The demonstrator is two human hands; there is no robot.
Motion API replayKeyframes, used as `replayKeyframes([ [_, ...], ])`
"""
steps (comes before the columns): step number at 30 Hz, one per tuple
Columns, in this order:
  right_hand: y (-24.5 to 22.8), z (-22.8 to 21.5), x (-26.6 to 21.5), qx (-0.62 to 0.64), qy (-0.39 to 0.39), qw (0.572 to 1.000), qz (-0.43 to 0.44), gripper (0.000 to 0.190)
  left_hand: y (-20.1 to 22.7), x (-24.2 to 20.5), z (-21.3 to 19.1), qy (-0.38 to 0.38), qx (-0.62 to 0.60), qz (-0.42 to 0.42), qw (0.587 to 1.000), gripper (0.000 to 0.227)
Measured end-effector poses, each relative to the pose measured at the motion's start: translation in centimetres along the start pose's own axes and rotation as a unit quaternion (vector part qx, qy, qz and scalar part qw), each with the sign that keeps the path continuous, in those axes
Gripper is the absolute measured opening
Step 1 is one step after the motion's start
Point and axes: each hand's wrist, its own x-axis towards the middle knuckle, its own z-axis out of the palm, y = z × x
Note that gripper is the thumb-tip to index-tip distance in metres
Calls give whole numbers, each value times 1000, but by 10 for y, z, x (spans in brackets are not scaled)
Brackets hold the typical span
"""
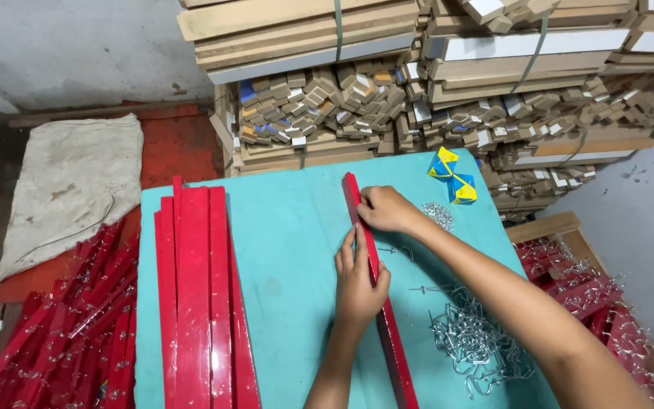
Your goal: Attaching metal hooks to red strips and placing the finished items into a box.
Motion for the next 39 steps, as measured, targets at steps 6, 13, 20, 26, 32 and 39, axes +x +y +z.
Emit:
replayKeyframes([
  [6,-34,-75,-98,-104,10,992,68,30,18,0,-24,-61,-25,-19,998,92],
  [13,85,-29,-117,-151,51,983,95,30,41,-29,-18,-168,-27,-107,980,99],
  [20,95,-17,-115,-159,128,977,62,11,44,-13,-17,-126,54,-61,989,89],
  [26,63,-32,-138,-93,172,978,74,12,32,11,-24,-141,42,-48,988,95],
  [32,46,-21,-161,65,257,962,61,10,37,-8,-30,-133,-6,-45,990,93],
  [39,20,-19,-206,142,246,959,8,12,63,-79,-44,-155,5,-37,987,95],
])
